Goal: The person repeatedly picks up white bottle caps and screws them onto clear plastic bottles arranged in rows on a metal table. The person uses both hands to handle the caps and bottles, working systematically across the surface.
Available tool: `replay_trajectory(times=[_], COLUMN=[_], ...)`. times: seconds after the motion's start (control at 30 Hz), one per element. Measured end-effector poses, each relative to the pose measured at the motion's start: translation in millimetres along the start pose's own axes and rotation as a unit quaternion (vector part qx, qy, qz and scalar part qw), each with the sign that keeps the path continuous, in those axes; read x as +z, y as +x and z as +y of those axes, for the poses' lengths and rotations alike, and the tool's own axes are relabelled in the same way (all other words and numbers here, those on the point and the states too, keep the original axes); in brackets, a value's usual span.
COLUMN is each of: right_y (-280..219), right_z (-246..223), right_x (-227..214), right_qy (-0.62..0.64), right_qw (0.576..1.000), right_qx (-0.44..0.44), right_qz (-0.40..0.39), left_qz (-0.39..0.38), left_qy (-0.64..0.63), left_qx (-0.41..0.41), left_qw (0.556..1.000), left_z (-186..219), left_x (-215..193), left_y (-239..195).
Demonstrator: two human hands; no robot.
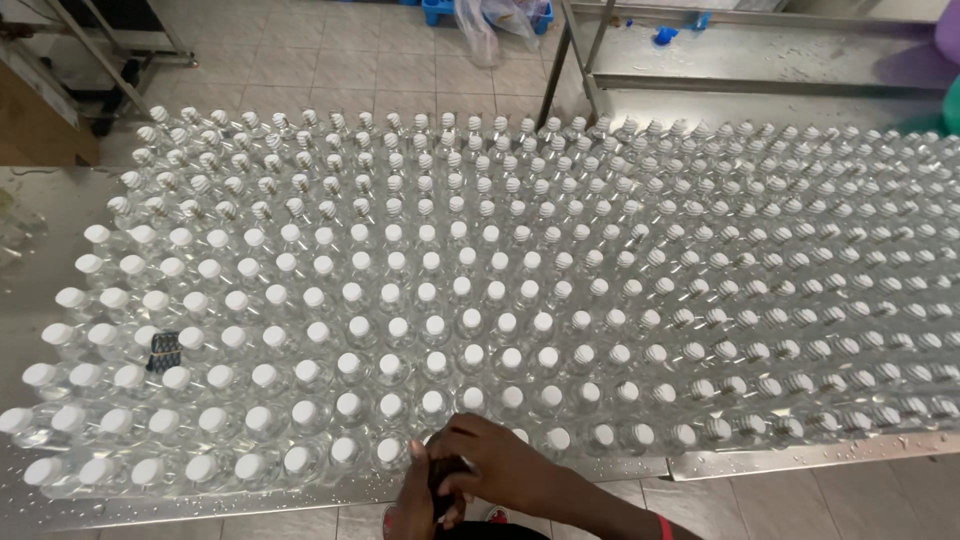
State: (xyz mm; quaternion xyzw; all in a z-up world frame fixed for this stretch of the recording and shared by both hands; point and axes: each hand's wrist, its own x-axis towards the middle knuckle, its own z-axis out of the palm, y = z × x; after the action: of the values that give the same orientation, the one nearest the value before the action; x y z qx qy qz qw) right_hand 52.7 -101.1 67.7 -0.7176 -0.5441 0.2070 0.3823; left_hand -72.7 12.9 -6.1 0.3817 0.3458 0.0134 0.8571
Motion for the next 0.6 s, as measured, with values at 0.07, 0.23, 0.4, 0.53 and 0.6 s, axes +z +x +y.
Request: replay_trajectory(times=[0.07, 0.23, 0.4, 0.53, 0.6], right_y=[-8, -22, -22, -15, -3], right_z=[-4, -8, -25, -20, -26], right_x=[-2, -11, -30, -55, -76], right_qy=[0.047, 0.131, 0.184, 0.139, 0.108], right_qw=[0.997, 0.981, 0.97, 0.976, 0.934], right_qx=[0.064, 0.117, 0.109, 0.095, 0.332], right_qz=[0.012, 0.087, 0.115, 0.135, 0.079], left_qz=[-0.042, -0.116, -0.142, -0.115, -0.128], left_qy=[0.0, 0.059, 0.062, 0.028, -0.061], left_qx=[-0.002, -0.033, -0.036, 0.003, -0.036], left_qw=[0.999, 0.991, 0.987, 0.993, 0.989], left_z=[-15, -20, -6, -11, -21], left_x=[-5, -8, -1, -17, -36], left_y=[8, 12, -6, -11, 0])
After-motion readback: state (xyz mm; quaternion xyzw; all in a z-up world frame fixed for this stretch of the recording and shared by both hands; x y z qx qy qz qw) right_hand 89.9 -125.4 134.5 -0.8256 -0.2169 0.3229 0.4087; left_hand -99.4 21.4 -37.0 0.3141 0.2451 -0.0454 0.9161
